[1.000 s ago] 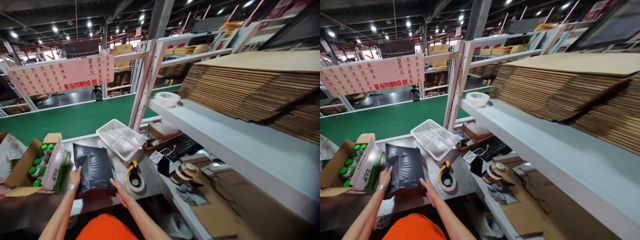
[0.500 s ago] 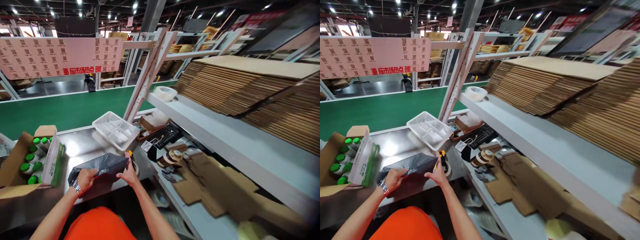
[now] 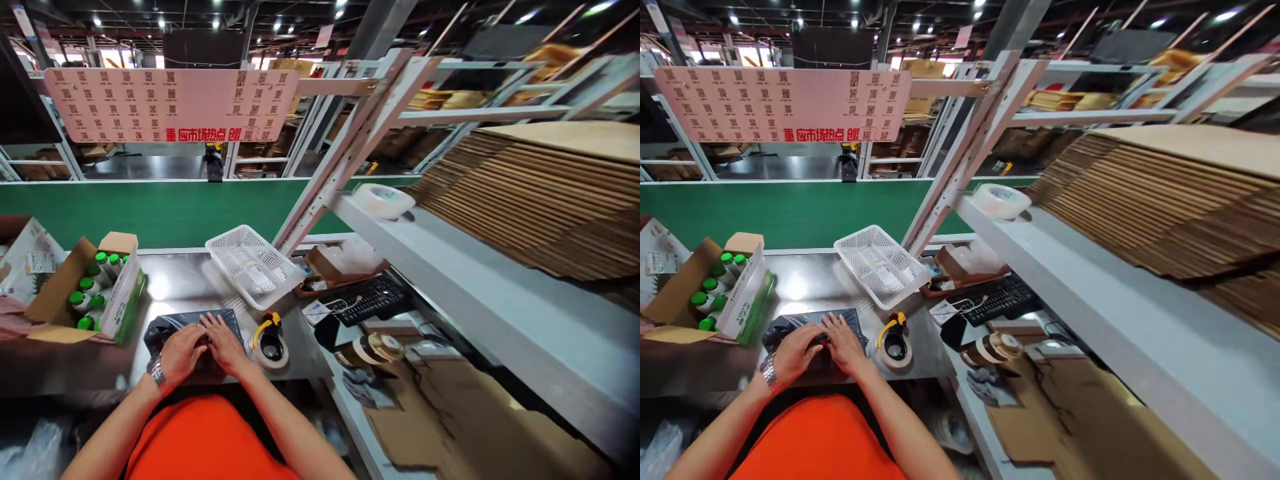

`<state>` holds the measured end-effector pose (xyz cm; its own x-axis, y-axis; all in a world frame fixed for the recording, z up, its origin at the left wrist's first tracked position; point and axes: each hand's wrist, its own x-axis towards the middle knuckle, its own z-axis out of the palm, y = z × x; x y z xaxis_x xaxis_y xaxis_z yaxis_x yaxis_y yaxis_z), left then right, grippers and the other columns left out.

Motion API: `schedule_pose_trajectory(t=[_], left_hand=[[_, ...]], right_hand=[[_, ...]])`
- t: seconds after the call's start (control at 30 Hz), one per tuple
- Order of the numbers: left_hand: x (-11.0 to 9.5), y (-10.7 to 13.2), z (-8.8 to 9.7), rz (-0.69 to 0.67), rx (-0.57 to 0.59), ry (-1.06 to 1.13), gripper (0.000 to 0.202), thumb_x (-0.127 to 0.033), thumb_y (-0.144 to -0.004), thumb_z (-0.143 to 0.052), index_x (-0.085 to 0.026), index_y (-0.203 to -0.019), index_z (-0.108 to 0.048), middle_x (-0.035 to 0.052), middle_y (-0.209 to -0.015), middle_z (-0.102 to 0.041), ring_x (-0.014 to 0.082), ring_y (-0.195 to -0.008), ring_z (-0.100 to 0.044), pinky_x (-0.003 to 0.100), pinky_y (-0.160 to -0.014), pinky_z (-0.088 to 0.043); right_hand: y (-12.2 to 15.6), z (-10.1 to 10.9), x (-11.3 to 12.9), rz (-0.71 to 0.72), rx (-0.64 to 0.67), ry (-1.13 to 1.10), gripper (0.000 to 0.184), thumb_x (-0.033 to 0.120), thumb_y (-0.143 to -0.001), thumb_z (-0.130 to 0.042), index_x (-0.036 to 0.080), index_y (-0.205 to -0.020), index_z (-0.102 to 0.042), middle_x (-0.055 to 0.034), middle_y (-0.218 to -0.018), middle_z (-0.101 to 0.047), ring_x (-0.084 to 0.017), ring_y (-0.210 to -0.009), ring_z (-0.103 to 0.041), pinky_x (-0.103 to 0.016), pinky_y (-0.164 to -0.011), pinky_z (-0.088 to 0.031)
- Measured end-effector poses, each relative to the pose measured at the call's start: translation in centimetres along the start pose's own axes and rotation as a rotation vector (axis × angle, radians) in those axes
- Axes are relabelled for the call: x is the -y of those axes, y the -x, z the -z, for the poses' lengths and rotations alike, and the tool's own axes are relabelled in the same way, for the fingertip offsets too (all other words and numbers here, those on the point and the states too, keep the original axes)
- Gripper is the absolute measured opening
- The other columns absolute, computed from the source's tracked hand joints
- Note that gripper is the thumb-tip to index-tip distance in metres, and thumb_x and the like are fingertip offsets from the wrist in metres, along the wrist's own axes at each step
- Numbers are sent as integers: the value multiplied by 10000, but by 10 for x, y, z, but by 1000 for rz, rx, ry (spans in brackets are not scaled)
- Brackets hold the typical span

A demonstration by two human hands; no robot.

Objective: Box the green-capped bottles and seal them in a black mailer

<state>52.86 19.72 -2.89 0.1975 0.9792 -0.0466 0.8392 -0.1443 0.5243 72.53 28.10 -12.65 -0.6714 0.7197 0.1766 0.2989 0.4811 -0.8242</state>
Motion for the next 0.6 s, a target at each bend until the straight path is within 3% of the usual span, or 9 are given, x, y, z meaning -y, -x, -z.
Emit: schedule_pose_trajectory(t=[0.1,0.17,0.2,0.27,0.37,0.43,0.5,0.6], left_hand=[[21,42,11,-14,-398,57,626,-371,-1019,-667,-248,-1616,-525,141,-1693,-567,333,-1619,-483,516,-1395,-353],[49,64,15,106,-581,76,1045,-424,-883,-847,-237,-1739,-278,186,-1790,-408,389,-1680,-370,591,-1403,-317],[64,71,14,190,-593,100,1261,-425,-792,-924,-240,-1770,-149,209,-1827,-319,418,-1698,-319,619,-1396,-314],[92,73,6,328,-485,179,1582,-394,-610,-1028,-245,-1783,22,263,-1858,-182,474,-1707,-253,654,-1381,-312],[112,55,-17,340,-309,254,1784,-387,-451,-1087,-217,-1782,88,323,-1855,-87,516,-1713,-155,679,-1381,-270],[108,35,-30,257,-270,204,1695,-440,-504,-1077,-187,-1791,-3,317,-1856,-101,501,-1725,-88,688,-1389,-222],[96,16,-35,179,-202,91,1400,-446,-657,-1015,-173,-1769,-210,288,-1851,-192,482,-1732,-84,720,-1388,-162],[81,-3,-27,95,-47,-73,918,-328,-857,-853,-176,-1670,-453,242,-1824,-323,458,-1734,-155,766,-1375,-108]], right_hand=[[-1,-3,2,-23,-41,-92,477,145,-976,-679,320,-1411,-766,-66,-1653,-616,-317,-1651,-427,-691,-1406,-158],[-2,-5,3,-32,-60,-134,454,143,-972,-694,318,-1381,-784,-63,-1635,-633,-314,-1643,-441,-684,-1410,-150],[-3,-6,4,-33,-64,-139,447,142,-975,-694,315,-1376,-787,-66,-1631,-637,-313,-1640,-447,-683,-1410,-150],[-4,-6,3,-34,-65,-143,435,142,-979,-692,312,-1367,-792,-69,-1625,-642,-311,-1635,-455,-682,-1410,-151],[-4,-5,3,-43,-77,-181,419,148,-975,-701,320,-1344,-801,-57,-1619,-649,-301,-1634,-458,-672,-1415,-143],[-2,-5,3,-48,-82,-187,428,133,-964,-699,326,-1332,-805,-51,-1614,-652,-295,-1631,-463,-677,-1414,-143],[2,-7,3,-52,-86,-180,463,93,-946,-682,326,-1325,-808,-53,-1611,-654,-291,-1623,-476,-687,-1411,-153],[10,-15,2,-72,-126,-212,477,58,-921,-666,322,-1284,-827,-57,-1582,-681,-291,-1601,-508,-685,-1411,-167]])
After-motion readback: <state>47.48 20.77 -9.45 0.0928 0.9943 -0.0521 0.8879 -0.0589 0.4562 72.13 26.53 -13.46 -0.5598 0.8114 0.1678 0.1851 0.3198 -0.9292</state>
